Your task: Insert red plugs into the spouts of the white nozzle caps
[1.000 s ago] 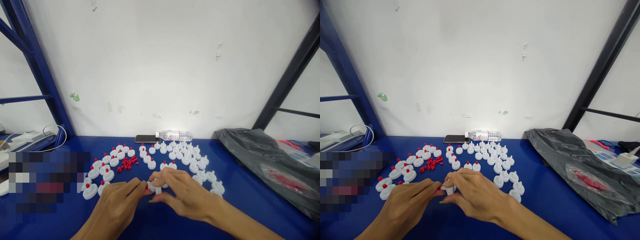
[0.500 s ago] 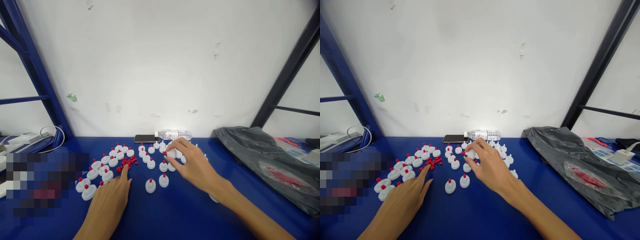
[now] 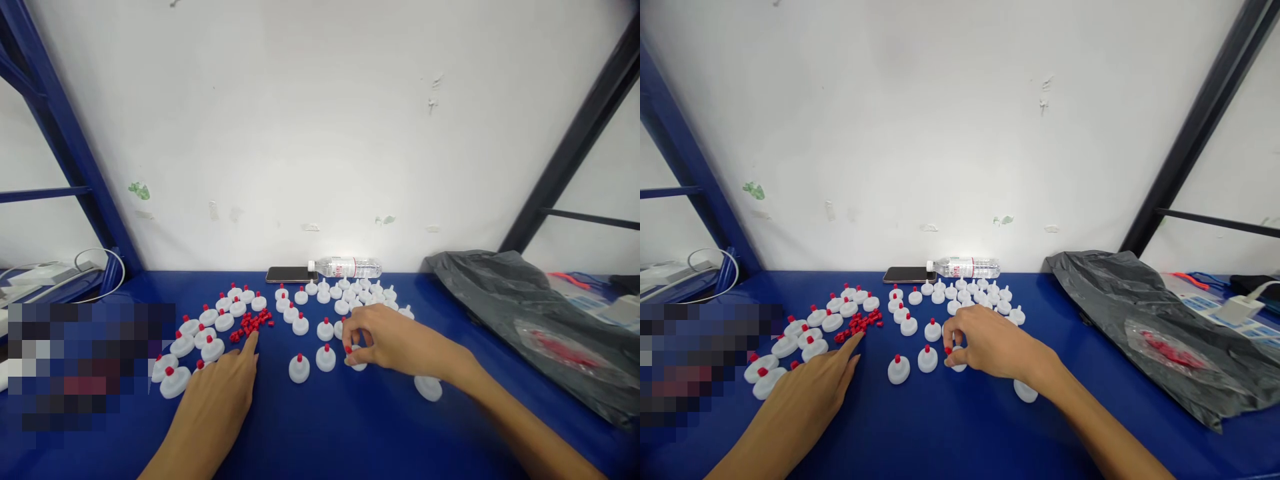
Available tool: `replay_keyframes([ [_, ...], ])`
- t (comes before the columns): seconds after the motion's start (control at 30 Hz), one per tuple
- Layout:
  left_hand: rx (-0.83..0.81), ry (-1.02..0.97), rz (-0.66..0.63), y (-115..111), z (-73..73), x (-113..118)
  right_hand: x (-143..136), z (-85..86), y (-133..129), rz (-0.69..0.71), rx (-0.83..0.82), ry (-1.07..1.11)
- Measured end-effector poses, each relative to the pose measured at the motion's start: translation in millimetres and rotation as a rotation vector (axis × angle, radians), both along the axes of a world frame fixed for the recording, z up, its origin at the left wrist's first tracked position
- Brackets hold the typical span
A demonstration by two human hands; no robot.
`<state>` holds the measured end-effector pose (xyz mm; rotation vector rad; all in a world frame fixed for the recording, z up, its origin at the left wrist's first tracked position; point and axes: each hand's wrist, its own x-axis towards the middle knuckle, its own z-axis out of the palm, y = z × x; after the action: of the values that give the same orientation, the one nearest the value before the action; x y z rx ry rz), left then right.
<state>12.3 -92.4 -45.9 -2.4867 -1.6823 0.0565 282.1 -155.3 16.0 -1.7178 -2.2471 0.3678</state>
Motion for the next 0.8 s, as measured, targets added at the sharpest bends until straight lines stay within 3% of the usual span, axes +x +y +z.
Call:
replay_keyframes([
  [0.17,0.029,-0.020,-0.002,0.6,-1.2,0.1,5.8,10.6,1.1,-0.071,-0.147,0.109],
  [0.33,-0.007,0.032,-0.010,-0.3,5.0,1.5,39.3,30.2,-8.2,-0.230,-0.148,-0.006],
  [0.53,-0.027,0.021,-0.036,-1.4,9.1,3.1,47.8,23.4,-10.3,-0.247,-0.339,-0.074],
  [0.8,0.101,-0.186,-0.082,-2.2,1.8,2.6,25.0,25.2,-10.1,-0.107,0.021,0.112],
])
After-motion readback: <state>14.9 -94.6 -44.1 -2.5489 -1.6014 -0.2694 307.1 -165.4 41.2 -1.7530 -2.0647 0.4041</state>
